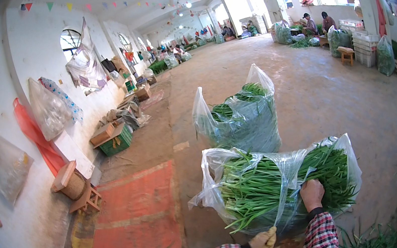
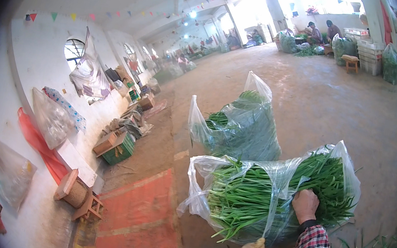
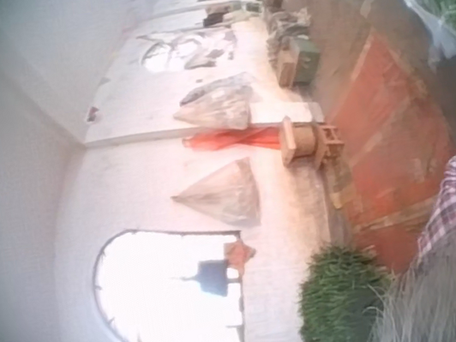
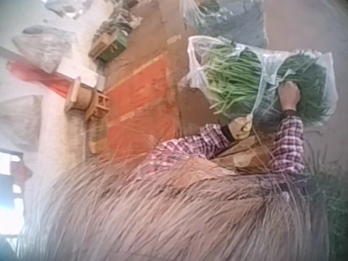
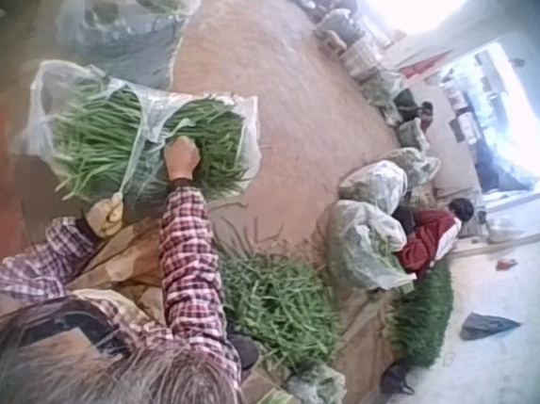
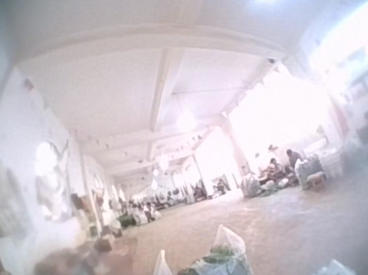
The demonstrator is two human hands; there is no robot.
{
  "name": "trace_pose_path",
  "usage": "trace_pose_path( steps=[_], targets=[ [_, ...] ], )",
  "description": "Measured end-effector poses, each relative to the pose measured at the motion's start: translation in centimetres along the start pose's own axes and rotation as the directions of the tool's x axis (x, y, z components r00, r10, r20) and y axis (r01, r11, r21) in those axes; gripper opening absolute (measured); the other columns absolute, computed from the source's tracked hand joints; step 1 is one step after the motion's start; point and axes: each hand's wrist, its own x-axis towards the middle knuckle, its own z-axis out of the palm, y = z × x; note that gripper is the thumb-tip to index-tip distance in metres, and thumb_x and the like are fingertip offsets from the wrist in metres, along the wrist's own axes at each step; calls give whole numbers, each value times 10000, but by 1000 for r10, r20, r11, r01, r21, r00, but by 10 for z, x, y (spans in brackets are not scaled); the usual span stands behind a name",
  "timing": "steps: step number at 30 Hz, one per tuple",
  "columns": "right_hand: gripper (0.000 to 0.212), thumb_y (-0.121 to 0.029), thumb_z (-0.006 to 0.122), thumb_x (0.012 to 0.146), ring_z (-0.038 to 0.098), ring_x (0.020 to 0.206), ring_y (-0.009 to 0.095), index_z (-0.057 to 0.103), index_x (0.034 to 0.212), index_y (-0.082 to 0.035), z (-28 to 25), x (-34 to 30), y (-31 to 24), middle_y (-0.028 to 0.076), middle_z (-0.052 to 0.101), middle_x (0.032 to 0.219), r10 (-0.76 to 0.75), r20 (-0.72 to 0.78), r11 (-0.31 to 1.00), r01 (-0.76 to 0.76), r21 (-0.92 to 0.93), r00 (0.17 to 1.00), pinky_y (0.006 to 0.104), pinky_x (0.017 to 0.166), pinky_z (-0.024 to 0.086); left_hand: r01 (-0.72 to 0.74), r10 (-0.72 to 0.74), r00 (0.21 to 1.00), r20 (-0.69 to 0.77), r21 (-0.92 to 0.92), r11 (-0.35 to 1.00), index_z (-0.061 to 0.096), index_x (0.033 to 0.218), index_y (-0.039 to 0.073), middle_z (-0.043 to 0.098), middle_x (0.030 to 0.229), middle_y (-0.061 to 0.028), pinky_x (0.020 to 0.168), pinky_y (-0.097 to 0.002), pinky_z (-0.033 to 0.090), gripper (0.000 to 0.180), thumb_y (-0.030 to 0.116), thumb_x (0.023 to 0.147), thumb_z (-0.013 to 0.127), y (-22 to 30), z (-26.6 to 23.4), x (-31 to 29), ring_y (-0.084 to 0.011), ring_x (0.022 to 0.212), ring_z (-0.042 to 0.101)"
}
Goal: The person processes bundles of green onions by removing outer layers from the bulbs, trimming the tops, and then placing the cleaned bundles onto a central board for further handling.
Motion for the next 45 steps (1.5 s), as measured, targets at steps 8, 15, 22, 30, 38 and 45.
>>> trace_pose_path(
  steps=[8, 15, 22, 30, 38, 45],
  targets=[
    [126, -161, 541, 824, 584, 702, 392, 597, 841, -50, -6, 1, -3, 198, 601, 729, -110, -89, 974, 126, 190, 990, 509, 610, 446, -60, 167, 981, -95, 673, 738, 582, 937, 22, 640, 752, -70, 398, -198, 413, 340, 350, 927, 491, 143, 1, -100, -122, 657, 596],
    [273, -220, 579, 810, 580, 650, 389, 582, 675, 18, -42, -20, -7, 230, 552, 655, -98, 100, 909, 49, 414, 990, 431, 570, 450, -232, 687, 723, -73, 911, 341, 569, 696, 57, 547, 551, -4, 421, -241, 395, 224, 186, 878, 573, 284, 22, -75, -83, 479, 527],
    [256, -173, 588, 838, 513, 546, 314, 521, 672, 10, -109, -76, -27, 171, 495, 604, -318, 39, 826, 257, 501, 947, 377, 509, 401, 223, 874, 358, 328, 879, -422, 650, 890, 132, 636, 767, -185, 644, -433, 464, 236, 344, 870, 547, 421, 55, 7, -342, 755, 623],
    [161, -151, 596, 838, 523, 565, 270, 599, 749, -16, -166, -218, 28, 143, 524, 633, -206, 436, 904, -1, 428, 876, 338, 523, 413, 540, 915, 256, 313, 739, -403, 637, 866, 114, 648, 851, -176, 720, -461, 467, 274, 366, 853, 529, 492, -51, 58, -351, 836, 619],
    [369, -323, 566, 860, 407, 470, 119, 562, 656, -15, -200, -336, 225, -4, 459, 515, 797, 118, 549, -793, 265, 592, 269, 436, 326, 766, 598, 568, -565, 629, -133, 674, 987, 47, 629, 1028, -221, 855, -441, 456, 496, 478, 765, 571, 330, -370, -9, -362, 963, 602],
    [339, -355, 709, 706, 535, 781, 226, 545, 793, -72, -249, -236, 168, 68, 574, 780, 272, -126, 692, -285, -663, 954, 418, 669, 398, 44, 765, 245, -595, 795, 604, 612, 849, -29, 526, 666, -2, 441, -284, 409, 200, 165, 865, 568, 307, -258, -131, -132, 579, 539]
  ],
)
